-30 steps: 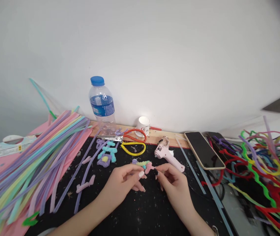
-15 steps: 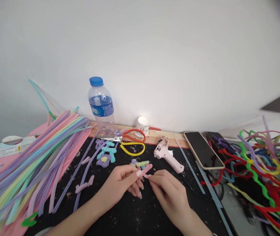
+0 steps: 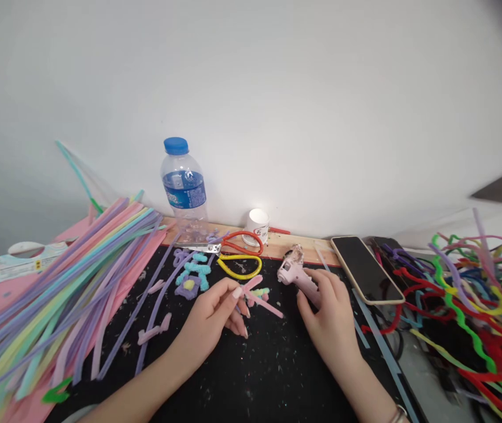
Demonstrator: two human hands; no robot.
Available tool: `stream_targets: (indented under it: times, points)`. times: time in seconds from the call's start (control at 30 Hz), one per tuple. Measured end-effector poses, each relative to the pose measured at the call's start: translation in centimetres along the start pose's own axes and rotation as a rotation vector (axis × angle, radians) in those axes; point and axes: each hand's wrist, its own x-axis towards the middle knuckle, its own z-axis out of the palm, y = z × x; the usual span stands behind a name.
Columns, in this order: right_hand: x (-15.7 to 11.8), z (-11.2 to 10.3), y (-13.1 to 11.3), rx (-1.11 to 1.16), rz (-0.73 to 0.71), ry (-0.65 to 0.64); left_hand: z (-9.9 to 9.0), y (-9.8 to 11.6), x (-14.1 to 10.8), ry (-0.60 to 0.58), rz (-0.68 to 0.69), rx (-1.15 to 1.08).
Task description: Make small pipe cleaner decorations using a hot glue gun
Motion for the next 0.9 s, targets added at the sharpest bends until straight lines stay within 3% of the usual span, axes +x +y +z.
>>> stream_targets:
  times: [0.1, 0.27, 0.53, 0.73, 0.9]
  points:
    - [0.2, 0.7, 1.4, -0.18, 0.071, -0.048, 0.0, 0.0, -0.1, -0.01, 0.013, 0.031]
    - [0.1, 1.1, 2.2, -0.201, 0.129, -0.213, -0.1, 0.2, -0.2, -0.007, 0.016, 0.104]
    - [0.9, -0.3, 1.0, 0.38, 0.317, -0.154, -0.5, 0.2, -0.2, 0.048, 0.049, 0.197]
    - [-0.4, -0.1, 0.8, 0.725, 0.43, -0.311, -0.7, 0.4, 0.1, 0.076, 0.069, 0.247]
    - [-1.3, 0.3, 0.7, 0.833, 0.446, -0.423, -0.7, 0.7, 0.1, 0.091, 0.072, 0.251]
